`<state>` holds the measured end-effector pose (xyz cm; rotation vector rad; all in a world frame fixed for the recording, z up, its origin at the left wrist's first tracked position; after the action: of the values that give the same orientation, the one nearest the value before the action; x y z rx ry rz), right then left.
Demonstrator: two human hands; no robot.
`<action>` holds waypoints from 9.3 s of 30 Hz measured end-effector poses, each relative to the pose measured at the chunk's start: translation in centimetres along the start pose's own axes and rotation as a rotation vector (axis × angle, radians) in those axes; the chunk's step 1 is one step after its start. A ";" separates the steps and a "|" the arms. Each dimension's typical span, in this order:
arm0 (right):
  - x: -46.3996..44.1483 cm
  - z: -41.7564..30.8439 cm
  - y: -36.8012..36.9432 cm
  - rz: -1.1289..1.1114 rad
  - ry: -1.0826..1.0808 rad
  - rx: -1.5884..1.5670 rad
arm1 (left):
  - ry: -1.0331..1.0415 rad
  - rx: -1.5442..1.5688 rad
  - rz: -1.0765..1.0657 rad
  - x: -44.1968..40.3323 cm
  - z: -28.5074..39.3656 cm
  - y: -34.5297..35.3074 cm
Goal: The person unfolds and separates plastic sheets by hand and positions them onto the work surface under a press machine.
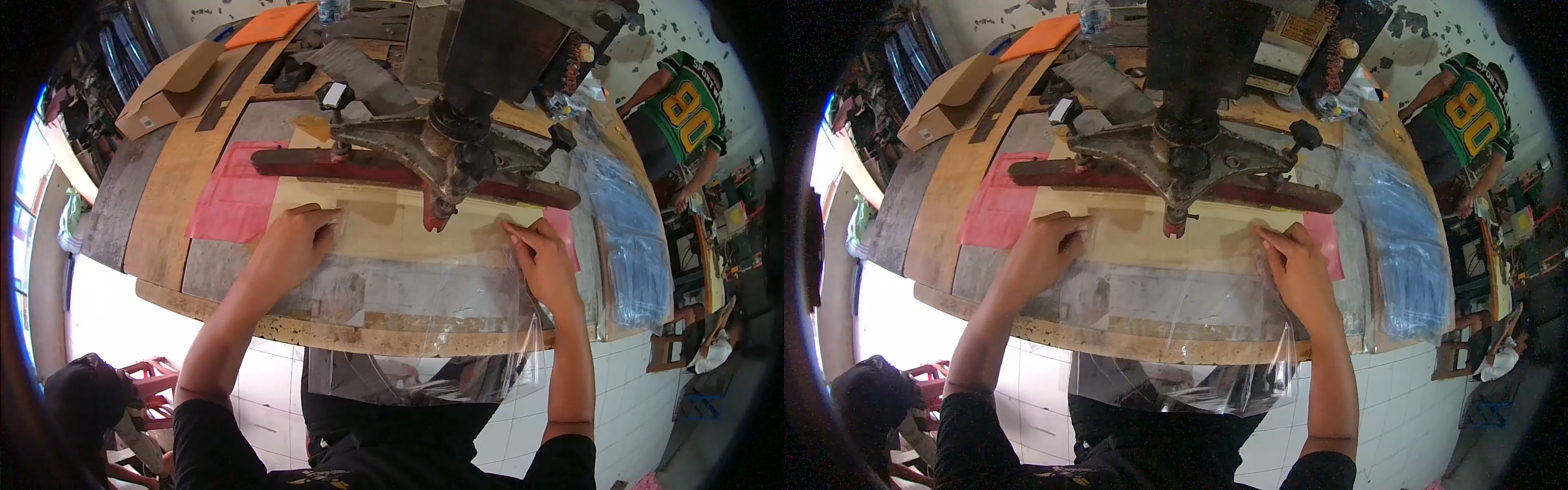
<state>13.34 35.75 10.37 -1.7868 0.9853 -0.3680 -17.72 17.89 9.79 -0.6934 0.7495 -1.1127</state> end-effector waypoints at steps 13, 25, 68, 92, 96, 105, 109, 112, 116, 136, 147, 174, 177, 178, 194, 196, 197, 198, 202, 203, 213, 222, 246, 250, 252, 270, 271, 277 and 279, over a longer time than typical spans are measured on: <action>-0.9 1.1 -0.1 0.086 -0.007 -0.060 | -0.002 0.068 0.041 -1.0 0.3 0.1; -1.1 0.8 -0.2 0.104 -0.004 -0.053 | 0.012 0.063 0.070 -1.1 0.1 0.3; -0.3 -0.5 -1.0 0.282 -0.176 0.095 | 0.021 0.117 0.090 -1.2 -0.6 0.4; 9.6 1.3 -3.1 0.383 0.016 -0.283 | 0.080 0.115 0.432 10.2 2.9 -2.4; 10.0 1.2 -3.5 0.417 0.027 -0.299 | 0.075 0.123 0.407 10.1 2.9 -2.2; 10.2 0.9 -3.8 0.441 0.021 -0.289 | 0.078 0.101 0.454 10.4 2.9 -2.3; 10.2 0.8 -3.9 0.441 0.016 -0.281 | 0.088 0.108 0.503 10.6 2.6 -2.6; 10.2 0.9 -3.9 0.448 0.036 -0.307 | 0.069 0.113 0.502 10.7 2.2 -2.6; 10.3 1.2 -3.7 0.448 0.026 -0.291 | 0.042 0.142 0.535 10.9 1.9 -2.7; 10.3 1.1 -3.8 0.453 0.028 -0.279 | 0.061 0.055 0.558 11.1 2.4 -3.1; 10.3 1.2 -3.7 0.454 0.049 -0.320 | 0.042 0.044 0.533 11.1 2.3 -3.0; 10.4 1.2 -3.8 0.490 0.019 -0.260 | 0.087 -0.001 0.536 11.1 2.8 -3.3; 10.4 1.6 -3.5 0.476 0.037 -0.270 | 0.092 0.011 0.535 11.2 2.6 -3.2; 10.4 1.7 -3.4 0.465 0.047 -0.278 | 0.089 0.009 0.532 11.3 2.6 -3.2; 0.9 6.9 0.6 0.081 0.263 -0.304 | 0.088 -0.072 0.461 11.2 2.4 -2.3; 0.6 6.6 0.7 0.140 0.254 -0.343 | 0.090 -0.097 0.452 11.3 2.1 -1.7; 1.0 6.1 0.5 0.146 0.249 -0.345 | 0.090 -0.121 0.439 11.1 2.1 -1.5; 1.9 5.7 0.0 0.193 0.222 -0.460 | 0.093 -0.123 0.442 11.1 2.1 -1.6; 7.6 2.0 -2.3 0.325 0.124 -0.821 | 0.109 0.044 0.390 11.2 2.0 -1.8; 8.9 1.6 -2.5 0.333 0.131 -0.821 | 0.087 0.170 0.354 11.2 1.9 -1.8; 15.6 -0.5 -6.7 0.568 0.107 -1.085 | -0.016 0.883 0.351 14.8 3.3 0.3; 15.6 0.2 -5.8 0.564 0.022 -1.210 | 0.116 0.935 0.343 16.9 5.8 -2.6; 18.6 -2.1 -14.4 0.806 0.045 -0.952 | 0.066 1.116 0.504 15.6 4.9 -1.2; 23.6 1.7 -16.8 1.204 0.074 -1.059 | 0.191 0.942 0.355 17.9 8.8 1.0; 26.1 0.6 -17.5 1.383 0.007 -0.978 | 0.354 0.751 0.256 19.0 13.3 0.9; 31.5 -6.3 -15.3 1.329 -0.490 -0.334 | 0.570 1.413 -0.589 19.6 19.8 3.0; 32.0 -8.6 -15.5 1.366 -0.542 -0.054 | 0.571 1.414 -0.586 19.9 20.0 2.9; 31.4 -10.6 -14.6 1.103 -0.663 -0.235 | 0.565 1.851 -0.531 21.3 20.7 -1.0; 30.8 -11.7 -14.6 0.862 -0.678 -0.240 | 0.580 1.921 -0.484 21.1 20.2 -2.4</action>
<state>31.44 7.00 22.44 -1.3490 1.1960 0.8642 2.91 -0.53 19.48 1.1755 -0.2899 -1.8697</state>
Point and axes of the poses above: each hand's wrist, its own x-axis away from the middle knuckle, its own y-axis out of the palm, z = x × y, the point moved 10 cm from there along -x, towards the middle knuckle, and after that the axes turned 2 degrees about x, right-handed, at the moved point
